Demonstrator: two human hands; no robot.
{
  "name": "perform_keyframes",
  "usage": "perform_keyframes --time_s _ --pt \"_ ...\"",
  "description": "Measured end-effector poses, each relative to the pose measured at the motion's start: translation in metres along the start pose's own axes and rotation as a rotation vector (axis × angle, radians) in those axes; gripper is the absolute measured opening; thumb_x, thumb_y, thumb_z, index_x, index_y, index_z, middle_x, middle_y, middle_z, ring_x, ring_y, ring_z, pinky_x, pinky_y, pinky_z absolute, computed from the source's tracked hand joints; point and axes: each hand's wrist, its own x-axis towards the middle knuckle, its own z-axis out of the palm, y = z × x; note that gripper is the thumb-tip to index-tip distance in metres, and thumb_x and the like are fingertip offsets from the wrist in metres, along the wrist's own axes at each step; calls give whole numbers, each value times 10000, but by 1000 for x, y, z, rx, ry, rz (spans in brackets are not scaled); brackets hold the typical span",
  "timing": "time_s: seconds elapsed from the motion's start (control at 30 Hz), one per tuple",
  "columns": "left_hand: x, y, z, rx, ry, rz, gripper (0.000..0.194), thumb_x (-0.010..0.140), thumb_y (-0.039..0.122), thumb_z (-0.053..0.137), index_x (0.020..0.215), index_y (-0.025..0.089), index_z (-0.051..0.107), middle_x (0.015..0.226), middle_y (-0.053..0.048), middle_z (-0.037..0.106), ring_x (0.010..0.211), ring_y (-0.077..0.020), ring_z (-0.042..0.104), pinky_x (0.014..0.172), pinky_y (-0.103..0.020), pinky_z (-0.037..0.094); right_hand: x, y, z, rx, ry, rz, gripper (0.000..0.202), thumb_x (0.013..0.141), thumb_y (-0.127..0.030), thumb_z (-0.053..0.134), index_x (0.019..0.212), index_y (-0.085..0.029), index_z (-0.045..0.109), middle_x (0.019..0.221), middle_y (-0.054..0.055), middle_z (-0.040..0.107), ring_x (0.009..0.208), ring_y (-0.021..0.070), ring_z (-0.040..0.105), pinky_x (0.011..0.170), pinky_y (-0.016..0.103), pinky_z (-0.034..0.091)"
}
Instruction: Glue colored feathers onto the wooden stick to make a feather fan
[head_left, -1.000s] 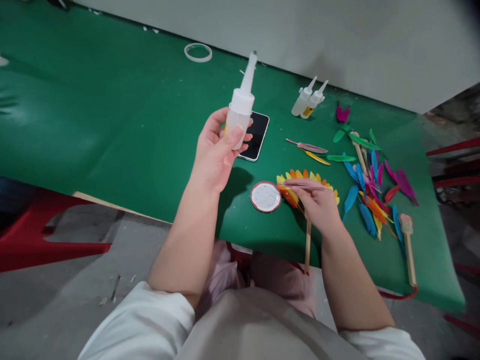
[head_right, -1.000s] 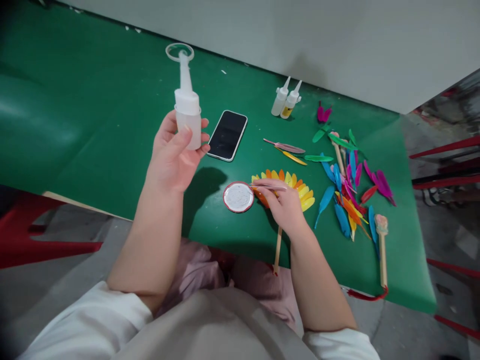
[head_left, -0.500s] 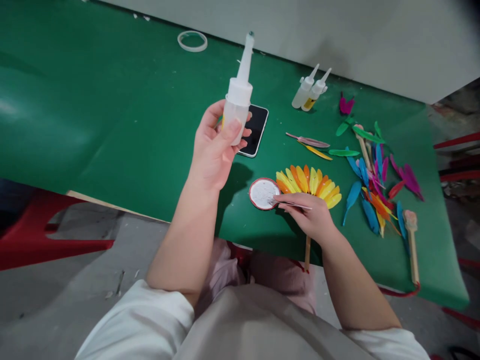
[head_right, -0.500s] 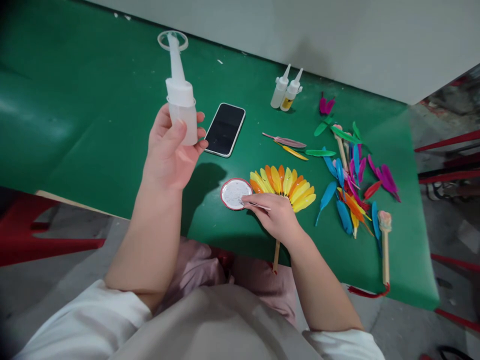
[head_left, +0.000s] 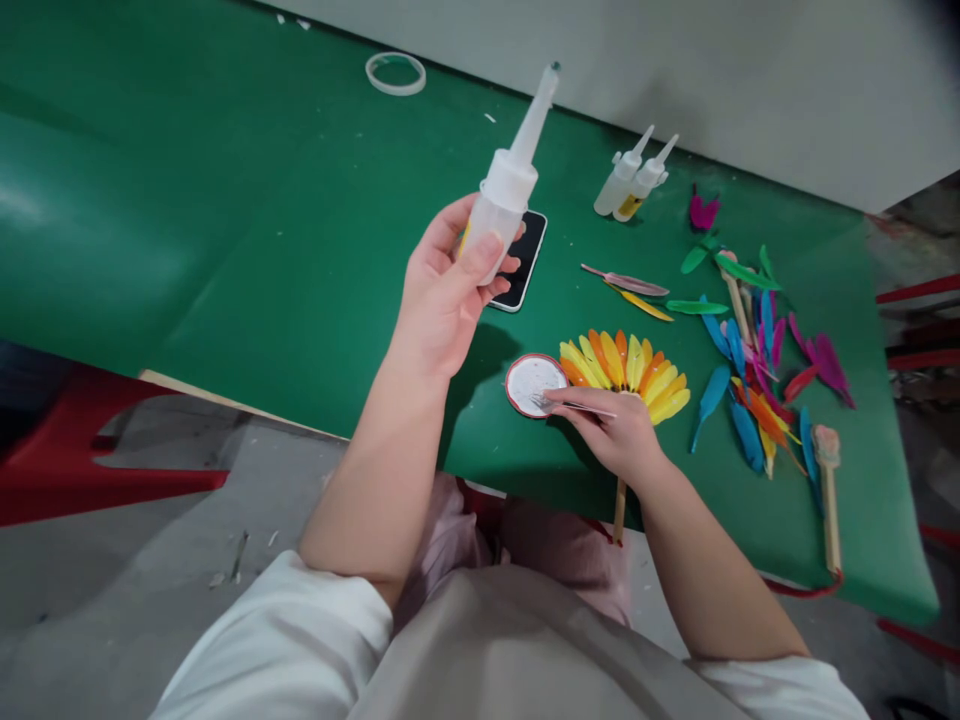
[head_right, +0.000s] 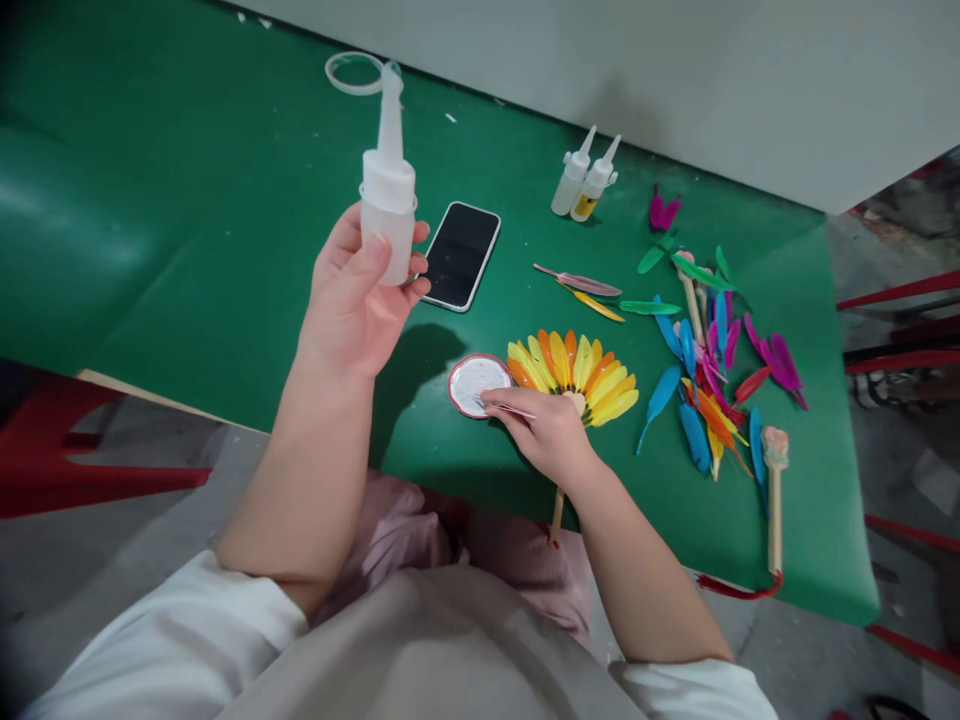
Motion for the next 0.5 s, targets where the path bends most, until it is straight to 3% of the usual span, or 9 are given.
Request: perform_keyframes --time_s 0.5 --pt "5 -6 -5 27 -99 90 399 668 501 732 1009 338 602 1005 17 694 906 -177 665 657 -247 490 1 1 2 -159 -2 -168 147 845 -198 611 946 -229 714 929 5 757 830 158 726 770 237 587"
